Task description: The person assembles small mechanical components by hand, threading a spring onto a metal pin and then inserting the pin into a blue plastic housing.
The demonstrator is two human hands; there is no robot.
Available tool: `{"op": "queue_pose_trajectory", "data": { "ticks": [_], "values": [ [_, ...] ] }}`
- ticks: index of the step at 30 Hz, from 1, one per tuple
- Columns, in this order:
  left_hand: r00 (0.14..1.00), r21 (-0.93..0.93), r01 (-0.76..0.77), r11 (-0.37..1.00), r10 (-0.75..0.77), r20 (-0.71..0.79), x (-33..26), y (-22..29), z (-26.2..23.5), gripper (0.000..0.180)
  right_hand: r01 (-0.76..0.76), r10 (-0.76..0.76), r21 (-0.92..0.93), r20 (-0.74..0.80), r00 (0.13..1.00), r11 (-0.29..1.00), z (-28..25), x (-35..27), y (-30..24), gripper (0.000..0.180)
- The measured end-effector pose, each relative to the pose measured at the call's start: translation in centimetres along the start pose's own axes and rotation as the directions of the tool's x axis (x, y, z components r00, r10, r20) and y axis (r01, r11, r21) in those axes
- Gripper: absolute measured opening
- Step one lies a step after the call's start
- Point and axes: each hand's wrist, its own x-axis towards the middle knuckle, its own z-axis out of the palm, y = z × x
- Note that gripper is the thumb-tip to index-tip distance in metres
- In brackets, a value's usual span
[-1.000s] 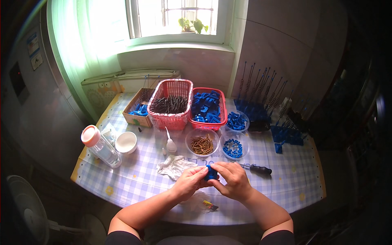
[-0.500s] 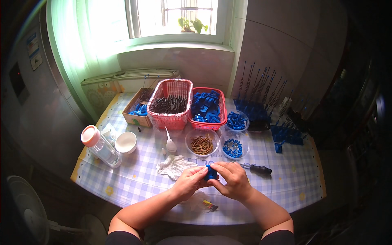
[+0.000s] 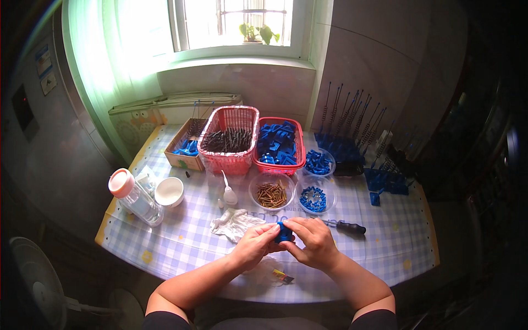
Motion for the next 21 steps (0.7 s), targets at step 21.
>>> {"op": "queue_pose_trajectory", "data": {
  "ticks": [21],
  "values": [
    [1.000,0.013,0.002,1.000,-0.002,-0.012,0.01,-0.04,-0.01,0.029,-0.002,0.002,0.005,-0.003,1.000,1.000,-0.05,0.03,-0.02,0.044]
  ]
}}
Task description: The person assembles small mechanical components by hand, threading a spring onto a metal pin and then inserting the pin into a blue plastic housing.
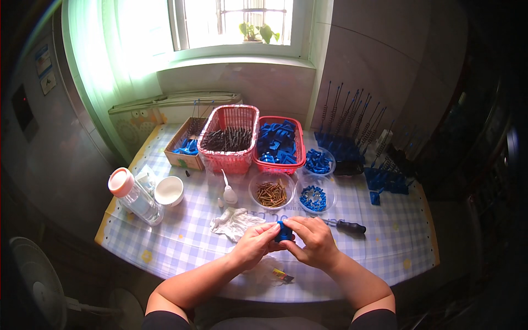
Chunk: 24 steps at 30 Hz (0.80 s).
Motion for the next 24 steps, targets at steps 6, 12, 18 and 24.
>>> {"op": "queue_pose_trajectory", "data": {
  "ticks": [6,12,18,24],
  "values": [
    [1.000,-0.004,-0.010,1.000,0.010,0.019,0.05,-0.09,-0.10,0.029,0.008,-0.008,-0.002,0.003,1.000,1.000,0.03,-0.02,0.11,0.045],
    [1.000,-0.012,-0.014,1.000,0.014,0.014,0.07,-0.21,-0.20,0.029,0.015,-0.015,-0.006,0.009,1.000,1.000,0.08,-0.12,0.23,0.046],
    [1.000,-0.012,-0.016,1.000,0.016,0.020,0.02,-0.23,-0.25,0.029,0.008,-0.008,-0.008,0.015,1.000,1.000,0.06,-0.11,0.11,0.045],
    [1.000,-0.026,-0.011,1.000,0.012,0.024,0.12,-0.33,-0.34,0.028,0.010,-0.010,-0.010,0.014,1.000,1.000,0.07,-0.10,0.16,0.045]
  ]
}}
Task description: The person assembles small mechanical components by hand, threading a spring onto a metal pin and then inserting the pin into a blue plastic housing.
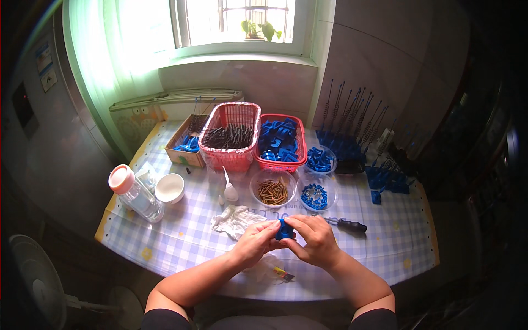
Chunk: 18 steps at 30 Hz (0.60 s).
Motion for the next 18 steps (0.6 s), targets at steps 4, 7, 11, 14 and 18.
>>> {"op": "queue_pose_trajectory", "data": {
  "ticks": [4,7,11,14,18],
  "values": [
    [1.000,0.009,-0.001,1.000,0.001,-0.006,0.05,0.10,0.11,0.028,-0.001,0.001,0.008,-0.001,1.000,1.000,0.01,0.05,0.05,0.045],
    [1.000,0.017,0.001,1.000,-0.002,0.001,0.12,0.08,0.09,0.028,-0.003,0.003,0.009,0.000,1.000,1.000,-0.06,0.08,0.03,0.044],
    [1.000,0.009,0.000,1.000,0.000,0.004,0.11,0.01,-0.01,0.029,-0.018,0.018,0.004,0.001,1.000,1.000,-0.13,0.11,-0.13,0.045],
    [1.000,0.006,-0.006,1.000,0.006,0.011,0.12,-0.05,0.00,0.029,-0.017,0.017,0.008,-0.002,1.000,1.000,-0.12,0.09,-0.13,0.045],
    [1.000,0.011,-0.009,1.000,0.009,0.012,0.10,-0.05,-0.06,0.029,-0.013,0.013,0.008,-0.005,1.000,1.000,-0.05,0.07,-0.08,0.045]
  ]
}}
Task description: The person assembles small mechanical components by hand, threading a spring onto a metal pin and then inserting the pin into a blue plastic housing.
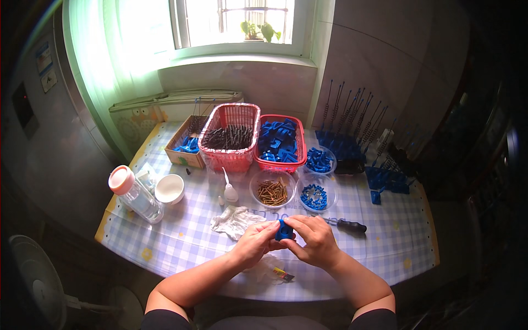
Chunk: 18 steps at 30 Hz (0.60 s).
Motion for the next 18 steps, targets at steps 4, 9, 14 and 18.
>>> {"op": "queue_pose_trajectory", "data": {
  "ticks": [4,9,14,18],
  "values": [
    [1.000,-0.003,-0.005,1.000,0.005,0.001,-0.06,-0.01,0.01,0.029,0.007,-0.007,0.000,0.014,1.000,1.000,-0.02,-0.13,0.06,0.045],
    [1.000,-0.014,-0.002,1.000,0.002,-0.005,-0.08,-0.02,0.02,0.029,0.006,-0.006,0.001,0.005,1.000,1.000,0.00,-0.04,0.02,0.045],
    [1.000,-0.013,0.006,1.000,-0.006,-0.004,0.05,-0.04,-0.08,0.029,0.006,-0.006,-0.003,-0.003,1.000,1.000,0.03,0.02,0.04,0.045],
    [1.000,-0.011,0.009,1.000,-0.009,-0.011,0.12,0.05,0.03,0.029,0.002,-0.002,-0.005,0.001,1.000,1.000,0.01,0.10,0.06,0.044]
  ]
}}
